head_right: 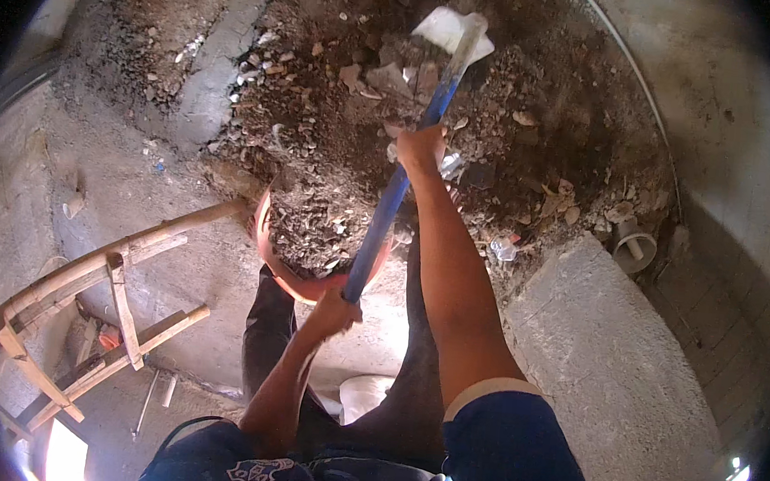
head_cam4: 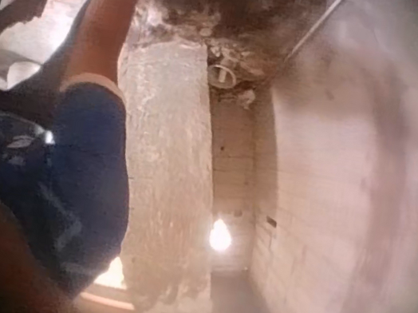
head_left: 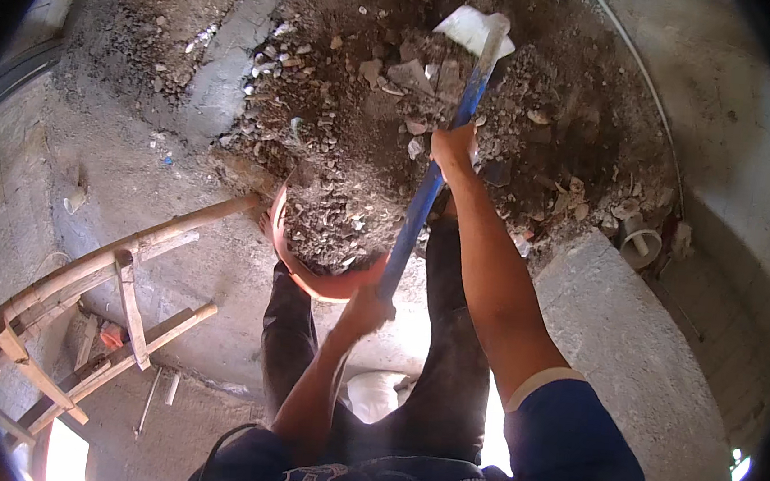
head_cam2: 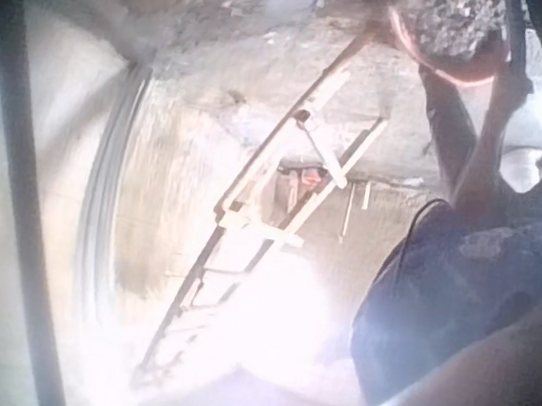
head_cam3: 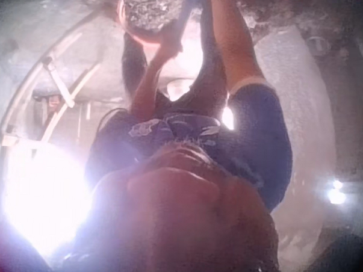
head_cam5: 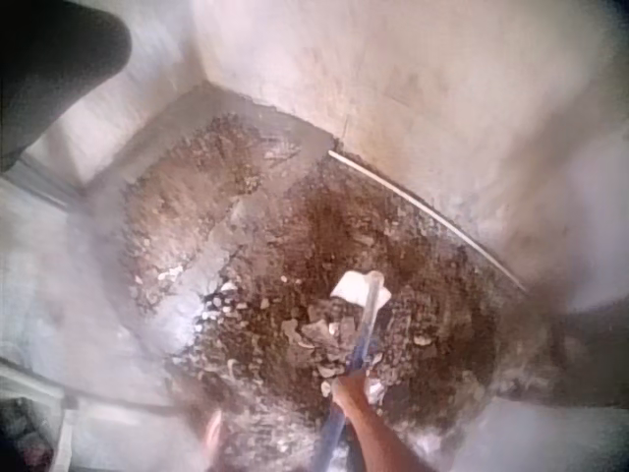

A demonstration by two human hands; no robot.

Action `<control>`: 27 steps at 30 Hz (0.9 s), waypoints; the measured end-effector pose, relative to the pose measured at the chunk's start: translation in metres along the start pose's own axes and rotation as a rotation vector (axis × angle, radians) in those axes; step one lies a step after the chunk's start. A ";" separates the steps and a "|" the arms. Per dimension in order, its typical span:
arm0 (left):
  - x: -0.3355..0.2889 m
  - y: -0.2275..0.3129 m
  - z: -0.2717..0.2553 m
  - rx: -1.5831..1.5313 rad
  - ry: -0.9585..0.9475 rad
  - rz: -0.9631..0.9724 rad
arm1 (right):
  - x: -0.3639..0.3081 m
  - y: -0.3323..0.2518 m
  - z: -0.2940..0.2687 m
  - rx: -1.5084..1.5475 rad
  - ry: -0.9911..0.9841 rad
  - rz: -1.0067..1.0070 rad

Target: The person moves a white sack on the floor and then uses a shovel to scoop rubble and debris into an orange basin. The task involves clearing the construction site floor by gathering loose materials into a container.

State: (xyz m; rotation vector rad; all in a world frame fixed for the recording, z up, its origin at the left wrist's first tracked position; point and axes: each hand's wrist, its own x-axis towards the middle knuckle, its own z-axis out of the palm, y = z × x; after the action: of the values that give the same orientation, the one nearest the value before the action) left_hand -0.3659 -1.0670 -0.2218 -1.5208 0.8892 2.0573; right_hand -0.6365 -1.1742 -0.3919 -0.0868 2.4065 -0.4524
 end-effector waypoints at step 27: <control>-0.293 -0.141 -0.112 -0.164 -0.133 -0.285 | -0.322 0.111 0.082 -0.013 -0.268 -0.036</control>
State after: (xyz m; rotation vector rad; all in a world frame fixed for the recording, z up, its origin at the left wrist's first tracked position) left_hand -0.1060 -1.0383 0.0020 -1.4755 0.4342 2.0302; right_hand -0.3304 -1.0368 -0.2905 -0.1849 2.1475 -0.4132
